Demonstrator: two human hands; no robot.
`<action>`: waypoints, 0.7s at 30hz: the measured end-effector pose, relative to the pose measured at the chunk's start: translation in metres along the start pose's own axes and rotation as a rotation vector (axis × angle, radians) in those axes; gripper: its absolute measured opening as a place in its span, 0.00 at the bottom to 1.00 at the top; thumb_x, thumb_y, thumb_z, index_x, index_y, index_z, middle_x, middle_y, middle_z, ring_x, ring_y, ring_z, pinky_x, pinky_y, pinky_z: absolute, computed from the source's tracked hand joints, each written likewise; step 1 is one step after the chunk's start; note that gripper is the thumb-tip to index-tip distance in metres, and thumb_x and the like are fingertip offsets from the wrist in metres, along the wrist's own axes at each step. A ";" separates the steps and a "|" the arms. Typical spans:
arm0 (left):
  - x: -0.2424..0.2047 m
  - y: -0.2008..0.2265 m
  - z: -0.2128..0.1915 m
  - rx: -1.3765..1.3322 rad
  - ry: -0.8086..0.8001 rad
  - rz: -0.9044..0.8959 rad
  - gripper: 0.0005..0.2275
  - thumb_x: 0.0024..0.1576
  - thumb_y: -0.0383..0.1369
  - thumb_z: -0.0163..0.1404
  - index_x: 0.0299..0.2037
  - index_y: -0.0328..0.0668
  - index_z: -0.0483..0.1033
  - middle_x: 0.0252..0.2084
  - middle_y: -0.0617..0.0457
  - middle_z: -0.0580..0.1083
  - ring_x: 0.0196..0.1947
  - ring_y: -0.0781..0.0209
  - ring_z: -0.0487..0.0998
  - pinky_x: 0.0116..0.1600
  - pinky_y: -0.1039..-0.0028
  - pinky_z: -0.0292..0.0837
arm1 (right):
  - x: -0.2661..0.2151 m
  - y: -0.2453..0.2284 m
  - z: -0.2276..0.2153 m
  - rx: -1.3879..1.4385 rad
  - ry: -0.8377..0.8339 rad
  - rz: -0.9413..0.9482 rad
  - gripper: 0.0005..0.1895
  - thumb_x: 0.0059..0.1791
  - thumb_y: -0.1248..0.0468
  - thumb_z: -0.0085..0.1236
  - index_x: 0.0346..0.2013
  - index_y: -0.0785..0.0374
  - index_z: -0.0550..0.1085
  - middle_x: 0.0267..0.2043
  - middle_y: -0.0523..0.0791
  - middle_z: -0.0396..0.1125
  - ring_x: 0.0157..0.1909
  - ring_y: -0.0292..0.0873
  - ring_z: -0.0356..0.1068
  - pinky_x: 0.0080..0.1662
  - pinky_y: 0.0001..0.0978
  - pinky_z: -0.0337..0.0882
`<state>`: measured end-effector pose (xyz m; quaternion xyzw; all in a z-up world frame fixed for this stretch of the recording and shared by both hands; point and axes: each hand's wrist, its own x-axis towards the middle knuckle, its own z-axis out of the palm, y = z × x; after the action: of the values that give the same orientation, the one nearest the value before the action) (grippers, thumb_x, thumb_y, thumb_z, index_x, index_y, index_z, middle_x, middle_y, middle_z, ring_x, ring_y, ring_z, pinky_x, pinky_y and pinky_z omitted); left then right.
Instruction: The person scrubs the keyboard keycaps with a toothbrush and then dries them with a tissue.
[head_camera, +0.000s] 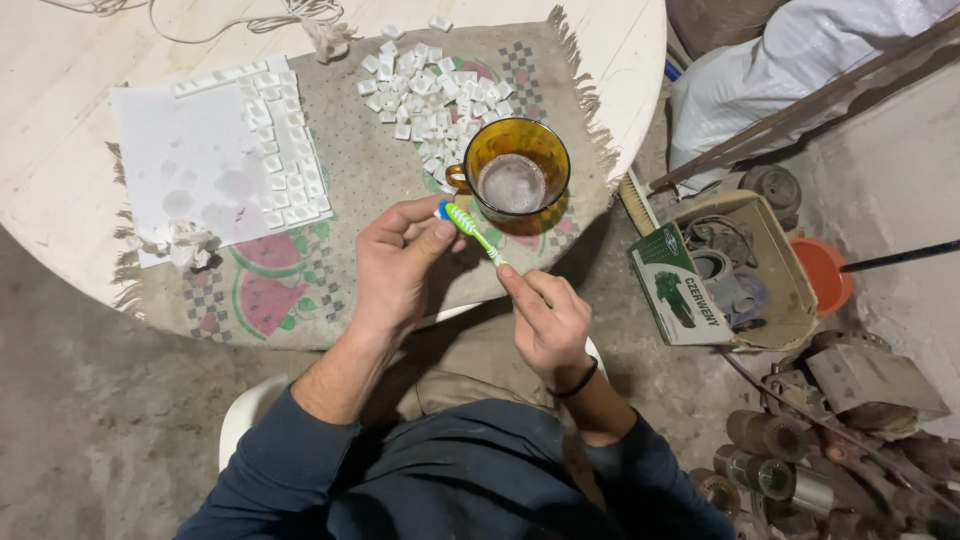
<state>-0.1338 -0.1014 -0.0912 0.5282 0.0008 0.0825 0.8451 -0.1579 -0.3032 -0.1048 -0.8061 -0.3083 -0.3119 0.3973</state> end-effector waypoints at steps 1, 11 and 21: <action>0.001 0.000 -0.003 0.001 0.003 0.001 0.13 0.62 0.25 0.56 0.56 0.27 0.75 0.49 0.45 0.80 0.44 0.64 0.81 0.51 0.73 0.79 | -0.005 0.003 -0.001 0.002 -0.001 -0.001 0.24 0.44 0.80 0.62 0.54 0.64 0.78 0.41 0.48 0.69 0.36 0.48 0.70 0.40 0.37 0.73; -0.001 -0.003 -0.003 -0.075 -0.106 -0.090 0.10 0.58 0.21 0.60 0.49 0.28 0.79 0.46 0.45 0.81 0.44 0.63 0.81 0.53 0.73 0.78 | -0.012 0.011 -0.002 0.114 0.006 0.072 0.19 0.46 0.79 0.64 0.50 0.66 0.78 0.40 0.49 0.70 0.37 0.47 0.73 0.41 0.33 0.74; 0.005 -0.008 -0.006 -0.032 -0.126 -0.037 0.10 0.53 0.21 0.63 0.42 0.34 0.77 0.43 0.49 0.80 0.43 0.65 0.81 0.52 0.72 0.80 | -0.023 0.016 0.002 0.247 -0.004 0.152 0.16 0.49 0.79 0.62 0.51 0.67 0.78 0.42 0.49 0.71 0.38 0.42 0.73 0.42 0.28 0.73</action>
<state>-0.1286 -0.0986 -0.1011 0.5186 -0.0438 0.0333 0.8533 -0.1600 -0.3149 -0.1304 -0.7727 -0.2833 -0.2391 0.5153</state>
